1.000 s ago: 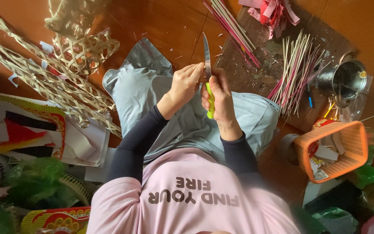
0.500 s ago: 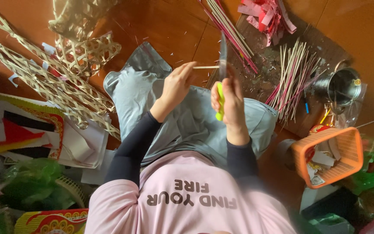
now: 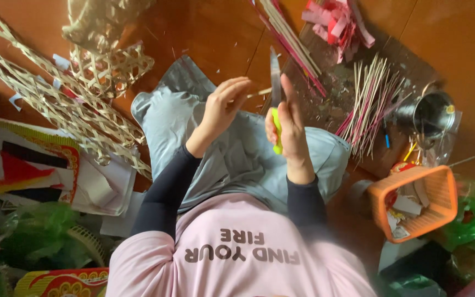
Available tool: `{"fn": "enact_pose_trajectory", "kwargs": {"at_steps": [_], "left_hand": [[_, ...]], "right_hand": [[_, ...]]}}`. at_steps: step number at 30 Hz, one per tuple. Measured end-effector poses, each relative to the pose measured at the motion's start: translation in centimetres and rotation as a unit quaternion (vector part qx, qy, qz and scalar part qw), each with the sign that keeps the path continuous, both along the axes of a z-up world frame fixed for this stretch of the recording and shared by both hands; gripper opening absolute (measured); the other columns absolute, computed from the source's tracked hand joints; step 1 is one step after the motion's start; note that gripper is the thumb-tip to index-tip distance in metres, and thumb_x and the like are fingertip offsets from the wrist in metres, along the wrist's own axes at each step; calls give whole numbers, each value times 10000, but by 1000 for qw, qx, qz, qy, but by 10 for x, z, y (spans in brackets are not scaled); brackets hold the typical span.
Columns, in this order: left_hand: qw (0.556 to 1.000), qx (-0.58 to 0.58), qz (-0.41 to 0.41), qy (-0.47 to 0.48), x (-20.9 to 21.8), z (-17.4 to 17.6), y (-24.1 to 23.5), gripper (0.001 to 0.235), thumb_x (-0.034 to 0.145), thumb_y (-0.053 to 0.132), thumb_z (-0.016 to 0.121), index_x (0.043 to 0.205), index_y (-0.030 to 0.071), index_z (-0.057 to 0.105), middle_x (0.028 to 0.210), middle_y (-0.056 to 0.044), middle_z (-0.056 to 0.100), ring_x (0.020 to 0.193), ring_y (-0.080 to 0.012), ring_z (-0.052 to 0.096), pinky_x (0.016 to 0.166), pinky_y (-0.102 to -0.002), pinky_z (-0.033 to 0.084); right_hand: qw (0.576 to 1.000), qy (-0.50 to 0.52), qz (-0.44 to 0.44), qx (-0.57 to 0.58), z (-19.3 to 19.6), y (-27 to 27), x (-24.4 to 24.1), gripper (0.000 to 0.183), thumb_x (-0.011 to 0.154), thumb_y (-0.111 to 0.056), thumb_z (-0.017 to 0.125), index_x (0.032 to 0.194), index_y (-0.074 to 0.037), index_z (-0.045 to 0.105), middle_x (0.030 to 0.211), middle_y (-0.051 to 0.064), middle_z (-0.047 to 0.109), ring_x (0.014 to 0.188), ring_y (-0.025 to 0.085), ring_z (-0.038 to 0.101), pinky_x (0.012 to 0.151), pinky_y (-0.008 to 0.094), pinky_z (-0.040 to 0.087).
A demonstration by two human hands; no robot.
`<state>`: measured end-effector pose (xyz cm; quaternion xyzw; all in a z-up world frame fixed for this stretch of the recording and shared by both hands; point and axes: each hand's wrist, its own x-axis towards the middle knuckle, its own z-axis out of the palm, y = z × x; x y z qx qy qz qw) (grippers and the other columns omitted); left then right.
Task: Cutting and peeling bamboo sticks for manual craft making.
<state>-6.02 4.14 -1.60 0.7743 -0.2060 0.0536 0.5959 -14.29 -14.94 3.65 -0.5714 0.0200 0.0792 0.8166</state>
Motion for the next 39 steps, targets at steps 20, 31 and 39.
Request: {"fn": "enact_pose_trajectory", "kwargs": {"at_steps": [20,31,39], "left_hand": [[983,-134,-81,96,8,-26,-6,284,1089,142,576,1326,3,648,1406,-162,645,1380,-259,565,1146,-334,433],[994,-2,-43,97,19,-25,-14,276,935,52,697,1208,20,684,1174,-137,707,1058,-259,712,908,-321,562],[989,107,46,96,38,-107,-18,190,932,116,697,1089,16,733,1029,-184,740,947,-360,721,785,-366,553]], "right_hand": [[983,85,-54,-155,-50,6,-8,610,1104,-345,389,1659,-244,160,622,-18,456,452,64,376,407,217,342],[999,25,-17,-17,-15,-15,-4,557,1151,-357,390,1675,-250,231,675,16,458,520,90,410,465,230,361],[950,159,-121,-238,-88,-37,21,363,1045,-328,621,1319,-93,661,648,7,516,479,81,431,419,256,340]]}}
